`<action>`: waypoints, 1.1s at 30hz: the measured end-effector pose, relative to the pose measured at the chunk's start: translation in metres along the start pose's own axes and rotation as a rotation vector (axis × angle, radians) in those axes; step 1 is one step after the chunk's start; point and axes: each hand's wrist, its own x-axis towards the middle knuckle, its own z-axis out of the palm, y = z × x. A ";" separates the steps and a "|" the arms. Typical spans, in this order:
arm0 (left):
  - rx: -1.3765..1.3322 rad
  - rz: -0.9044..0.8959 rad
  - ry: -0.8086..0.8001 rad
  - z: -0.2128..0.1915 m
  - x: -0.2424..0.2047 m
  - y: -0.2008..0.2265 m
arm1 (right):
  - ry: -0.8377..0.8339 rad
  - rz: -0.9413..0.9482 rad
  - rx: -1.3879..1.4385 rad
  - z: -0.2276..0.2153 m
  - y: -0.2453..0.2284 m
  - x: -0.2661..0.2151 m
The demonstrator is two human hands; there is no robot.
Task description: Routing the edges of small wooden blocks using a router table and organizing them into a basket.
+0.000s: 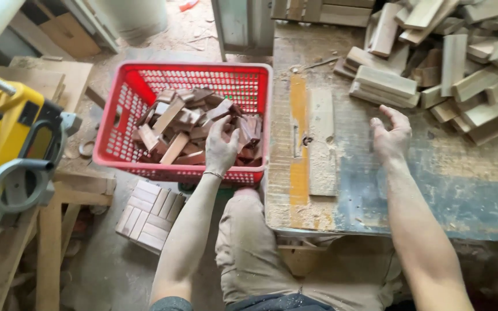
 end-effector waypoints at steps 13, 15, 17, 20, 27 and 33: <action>0.070 -0.013 -0.638 0.259 0.045 0.170 | 0.226 0.225 0.007 -0.012 0.006 0.015; 0.003 0.042 -0.596 0.277 0.055 0.163 | 0.231 0.173 0.052 -0.013 -0.006 0.015; 0.047 0.069 -0.632 0.284 0.056 0.158 | 0.215 0.158 0.060 -0.016 -0.006 0.017; 0.115 0.145 -0.651 0.283 0.053 0.157 | 0.210 0.154 0.061 -0.015 -0.005 0.019; -0.017 0.312 -0.498 0.255 0.008 0.158 | 0.354 0.041 0.176 -0.021 0.001 0.006; -0.312 0.409 -0.122 0.205 -0.023 0.162 | 0.461 0.009 0.562 -0.019 -0.015 -0.049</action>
